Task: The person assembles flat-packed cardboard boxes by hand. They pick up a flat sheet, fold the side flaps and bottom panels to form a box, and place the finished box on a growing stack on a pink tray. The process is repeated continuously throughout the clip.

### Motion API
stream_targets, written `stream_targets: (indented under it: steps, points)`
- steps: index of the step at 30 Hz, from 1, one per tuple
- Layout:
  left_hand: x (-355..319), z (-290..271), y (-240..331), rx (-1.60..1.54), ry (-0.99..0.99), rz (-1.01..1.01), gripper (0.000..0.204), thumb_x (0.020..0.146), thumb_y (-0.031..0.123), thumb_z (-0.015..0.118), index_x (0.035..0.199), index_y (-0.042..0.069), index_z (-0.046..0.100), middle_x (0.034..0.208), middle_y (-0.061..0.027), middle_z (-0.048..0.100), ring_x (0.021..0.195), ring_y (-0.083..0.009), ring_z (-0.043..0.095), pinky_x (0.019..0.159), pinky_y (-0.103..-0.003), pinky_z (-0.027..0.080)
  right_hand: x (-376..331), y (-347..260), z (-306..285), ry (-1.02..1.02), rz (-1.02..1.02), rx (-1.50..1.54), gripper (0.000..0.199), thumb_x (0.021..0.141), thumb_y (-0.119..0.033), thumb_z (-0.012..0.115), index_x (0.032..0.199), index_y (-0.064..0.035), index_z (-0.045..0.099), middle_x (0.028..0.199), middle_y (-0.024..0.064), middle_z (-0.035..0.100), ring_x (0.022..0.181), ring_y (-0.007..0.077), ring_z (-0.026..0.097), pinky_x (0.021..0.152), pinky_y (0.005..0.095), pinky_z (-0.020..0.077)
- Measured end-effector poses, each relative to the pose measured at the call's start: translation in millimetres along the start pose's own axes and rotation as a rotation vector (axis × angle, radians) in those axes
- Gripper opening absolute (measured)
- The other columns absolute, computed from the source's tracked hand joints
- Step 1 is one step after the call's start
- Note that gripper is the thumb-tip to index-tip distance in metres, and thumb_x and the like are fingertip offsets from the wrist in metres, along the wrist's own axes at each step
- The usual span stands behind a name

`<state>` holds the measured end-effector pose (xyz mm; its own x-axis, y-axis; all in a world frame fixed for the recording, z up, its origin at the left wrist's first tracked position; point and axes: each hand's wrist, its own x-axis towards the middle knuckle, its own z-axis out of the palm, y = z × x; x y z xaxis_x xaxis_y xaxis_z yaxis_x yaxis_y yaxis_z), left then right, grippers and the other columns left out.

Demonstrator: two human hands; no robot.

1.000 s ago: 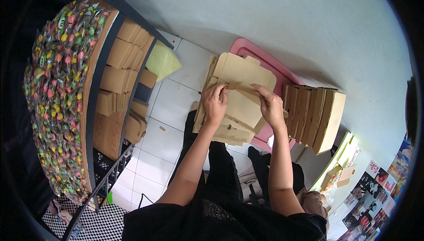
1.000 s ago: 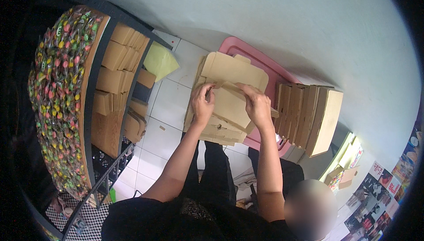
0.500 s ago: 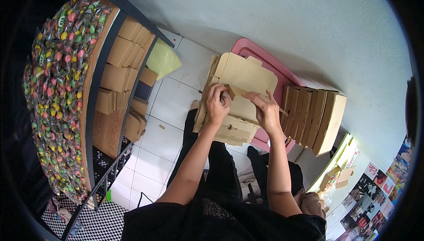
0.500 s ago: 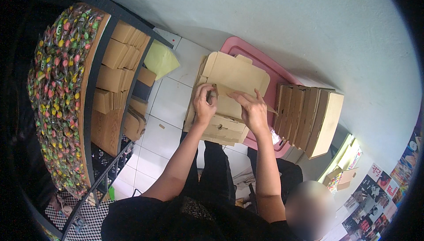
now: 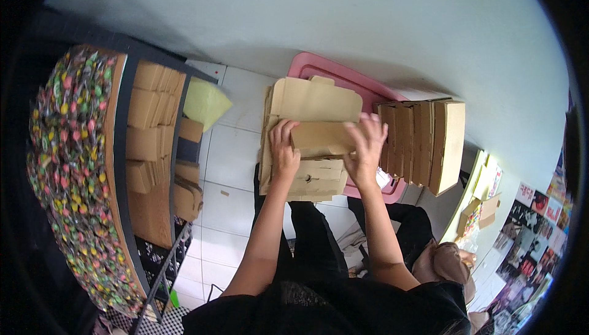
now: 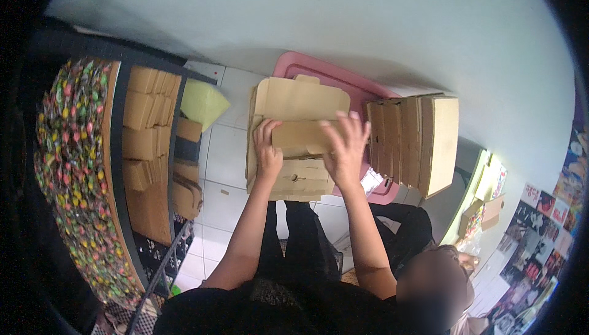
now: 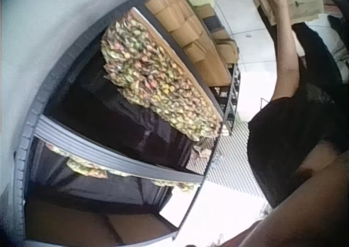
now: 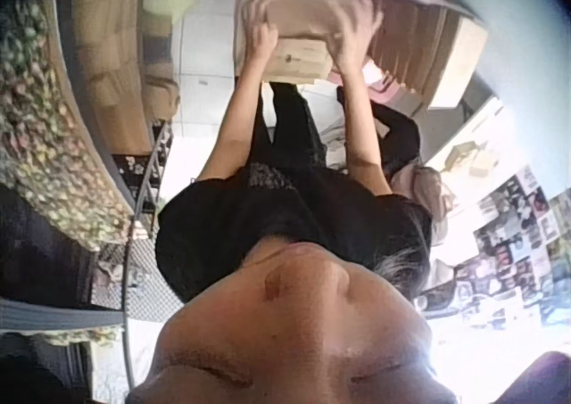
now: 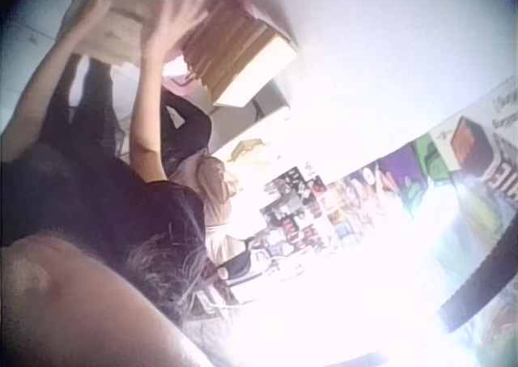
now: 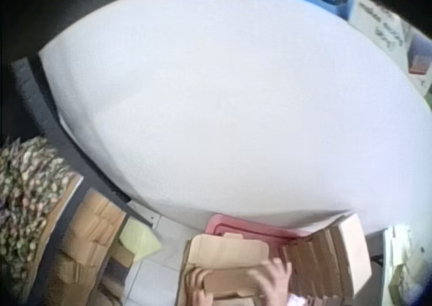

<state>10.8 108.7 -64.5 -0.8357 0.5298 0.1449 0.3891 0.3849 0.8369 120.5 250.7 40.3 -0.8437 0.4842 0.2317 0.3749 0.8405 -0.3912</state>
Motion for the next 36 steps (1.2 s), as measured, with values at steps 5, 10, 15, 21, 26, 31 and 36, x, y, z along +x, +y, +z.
stream_targets:
  steps: [5, 10, 15, 21, 26, 31, 36]
  points:
    - [1.3, 4.9, 1.9, -0.044, 0.001, -0.02, 0.027, 0.084, 0.002, 0.05, 0.111, 0.005, 0.054, 0.115, -0.0132, 0.053, 0.112, -0.0333, 0.046, 0.098, -0.045, 0.035, -58.2, 61.1, 30.5, 0.382, 0.459, 0.515, 0.07, 0.079, 0.005, 0.057, 0.143, -0.002, 0.029, 0.146, 0.019, 0.032, 0.133, 0.0321, 0.037, 0.108, 0.0411, 0.0338]
    - [0.2, 7.3, -0.7, -0.012, 0.0, 0.0, 0.03, 0.083, -0.002, 0.047, 0.111, 0.006, 0.053, 0.116, -0.0125, 0.054, 0.111, -0.0329, 0.048, 0.098, -0.044, 0.034, -54.1, 85.2, 45.8, 0.022, 0.787, 0.59, 0.055, 0.082, 0.003, 0.057, 0.135, 0.0014, 0.043, 0.128, 0.0152, 0.055, 0.111, 0.0239, 0.059, 0.092, 0.0331, 0.047]
    - [1.1, 8.3, -3.6, 0.017, 0.004, 0.054, 0.03, 0.084, -0.002, 0.046, 0.113, 0.006, 0.052, 0.115, -0.0119, 0.054, 0.112, -0.0319, 0.049, 0.098, -0.044, 0.034, -28.0, 77.3, 42.4, 0.155, 0.758, 0.432, 0.043, 0.081, -0.001, 0.062, 0.123, -0.0037, 0.056, 0.113, 0.012, 0.066, 0.101, 0.0181, 0.063, 0.083, 0.0284, 0.0492]
    - [0.5, 10.4, -4.1, 0.06, 0.008, 0.066, 0.031, 0.083, -0.003, 0.046, 0.112, 0.005, 0.052, 0.115, -0.0121, 0.055, 0.111, -0.0322, 0.048, 0.097, -0.045, 0.034, -21.4, 84.9, 36.3, 0.072, 0.708, 0.557, 0.038, 0.079, 0.003, 0.058, 0.114, -0.0092, 0.063, 0.1, 0.0133, 0.069, 0.091, 0.0244, 0.067, 0.075, 0.0311, 0.0505]
    - [0.4, 10.9, -2.9, 0.05, 0.001, 0.064, 0.037, 0.077, -0.007, 0.044, 0.112, 0.005, 0.051, 0.115, -0.0133, 0.054, 0.112, -0.0348, 0.047, 0.097, -0.047, 0.033, -33.1, 100.2, 53.6, 0.206, 0.537, 0.386, 0.033, 0.079, 0.003, 0.057, 0.108, -0.0072, 0.068, 0.098, 0.0153, 0.069, 0.089, 0.0248, 0.068, 0.077, 0.0312, 0.0505]
    - [-0.5, 12.5, -3.5, 0.057, 0.008, 0.034, 0.046, 0.071, -0.011, 0.042, 0.113, 0.006, 0.05, 0.116, -0.0137, 0.053, 0.112, -0.0356, 0.045, 0.098, -0.048, 0.033, -16.9, 73.2, 38.8, 0.101, 0.784, 0.497, 0.032, 0.08, -0.003, 0.061, 0.111, -0.0054, 0.067, 0.09, 0.015, 0.07, 0.083, 0.0234, 0.069, 0.074, 0.031, 0.0511]
    - [0.6, 11.0, 1.5, 0.065, 0.0, 0.015, 0.042, 0.074, -0.009, 0.045, 0.113, 0.006, 0.052, 0.116, -0.0156, 0.05, 0.112, -0.0347, 0.045, 0.097, -0.048, 0.033, -11.5, 54.7, 24.3, 0.07, 0.811, 0.452, 0.033, 0.08, -0.006, 0.062, 0.113, -0.0036, 0.063, 0.088, 0.0136, 0.07, 0.086, 0.0216, 0.069, 0.071, 0.0304, 0.051]
